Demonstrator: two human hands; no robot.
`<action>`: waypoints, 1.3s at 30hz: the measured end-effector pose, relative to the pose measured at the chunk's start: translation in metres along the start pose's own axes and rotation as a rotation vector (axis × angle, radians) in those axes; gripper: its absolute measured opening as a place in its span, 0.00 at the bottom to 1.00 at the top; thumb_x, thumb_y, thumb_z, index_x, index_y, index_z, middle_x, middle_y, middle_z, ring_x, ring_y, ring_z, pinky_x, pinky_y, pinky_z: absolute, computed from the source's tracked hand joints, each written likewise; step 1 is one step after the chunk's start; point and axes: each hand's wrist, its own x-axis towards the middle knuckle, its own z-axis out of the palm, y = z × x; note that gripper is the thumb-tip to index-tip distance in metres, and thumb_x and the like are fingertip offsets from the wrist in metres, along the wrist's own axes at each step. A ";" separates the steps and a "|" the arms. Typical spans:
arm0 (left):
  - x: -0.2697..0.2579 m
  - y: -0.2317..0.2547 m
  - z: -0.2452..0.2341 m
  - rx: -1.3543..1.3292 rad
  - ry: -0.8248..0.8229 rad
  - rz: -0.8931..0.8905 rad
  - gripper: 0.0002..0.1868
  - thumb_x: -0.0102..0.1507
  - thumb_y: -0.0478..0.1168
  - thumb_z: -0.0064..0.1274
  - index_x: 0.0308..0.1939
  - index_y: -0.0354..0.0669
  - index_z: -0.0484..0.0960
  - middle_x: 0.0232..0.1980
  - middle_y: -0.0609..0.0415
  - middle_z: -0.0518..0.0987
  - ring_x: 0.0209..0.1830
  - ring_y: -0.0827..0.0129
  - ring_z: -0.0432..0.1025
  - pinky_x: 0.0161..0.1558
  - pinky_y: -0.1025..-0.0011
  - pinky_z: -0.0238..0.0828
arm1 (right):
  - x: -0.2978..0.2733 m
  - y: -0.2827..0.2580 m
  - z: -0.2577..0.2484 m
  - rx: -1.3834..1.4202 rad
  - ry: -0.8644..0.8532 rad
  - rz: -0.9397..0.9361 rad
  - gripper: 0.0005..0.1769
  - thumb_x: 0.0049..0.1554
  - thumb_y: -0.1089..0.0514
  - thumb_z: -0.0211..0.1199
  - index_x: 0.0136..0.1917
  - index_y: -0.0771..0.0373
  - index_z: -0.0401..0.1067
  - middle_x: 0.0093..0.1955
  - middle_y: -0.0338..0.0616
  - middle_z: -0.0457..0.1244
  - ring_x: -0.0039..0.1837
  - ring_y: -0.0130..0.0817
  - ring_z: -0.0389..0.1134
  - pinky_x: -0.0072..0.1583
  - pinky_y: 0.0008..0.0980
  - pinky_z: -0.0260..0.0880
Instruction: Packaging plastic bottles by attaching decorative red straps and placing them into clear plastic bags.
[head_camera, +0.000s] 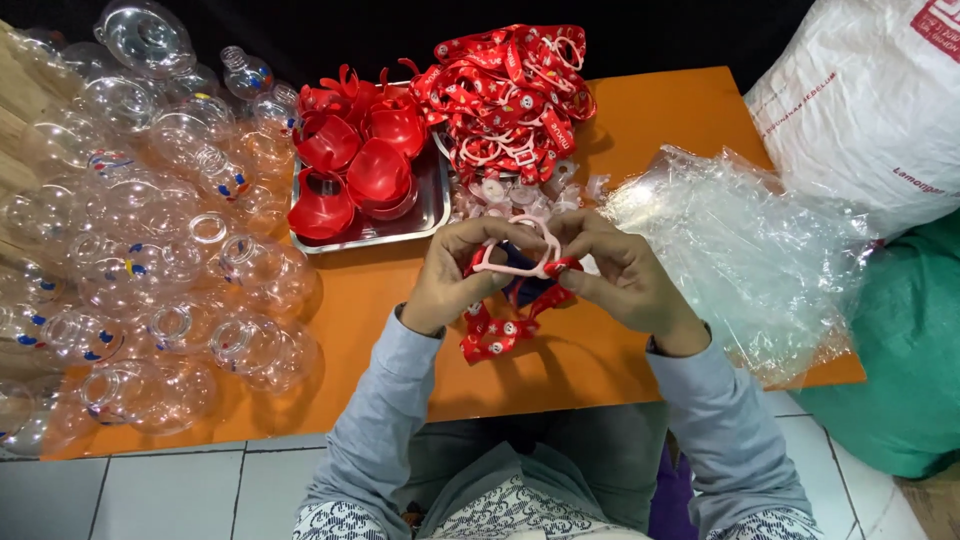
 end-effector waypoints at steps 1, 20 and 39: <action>0.000 0.002 0.002 -0.002 0.001 -0.004 0.20 0.59 0.38 0.65 0.51 0.28 0.83 0.49 0.43 0.84 0.34 0.85 0.72 0.38 0.86 0.71 | -0.003 0.001 0.002 0.002 0.002 0.004 0.04 0.58 0.64 0.67 0.45 0.68 0.76 0.58 0.53 0.64 0.62 0.39 0.63 0.64 0.45 0.66; -0.028 -0.055 -0.002 0.396 0.330 -0.149 0.20 0.59 0.32 0.64 0.55 0.36 0.81 0.19 0.55 0.74 0.21 0.79 0.70 0.28 0.83 0.67 | -0.017 0.032 -0.003 -0.002 0.253 0.418 0.06 0.55 0.66 0.54 0.40 0.69 0.71 0.29 0.39 0.54 0.33 0.23 0.55 0.36 0.23 0.57; -0.029 -0.058 0.019 0.695 0.359 -0.018 0.19 0.64 0.32 0.58 0.59 0.36 0.77 0.47 0.43 0.85 0.48 0.51 0.81 0.50 0.56 0.79 | -0.020 0.028 0.017 -0.662 0.218 0.164 0.04 0.58 0.65 0.68 0.46 0.69 0.79 0.34 0.56 0.67 0.38 0.46 0.72 0.39 0.33 0.68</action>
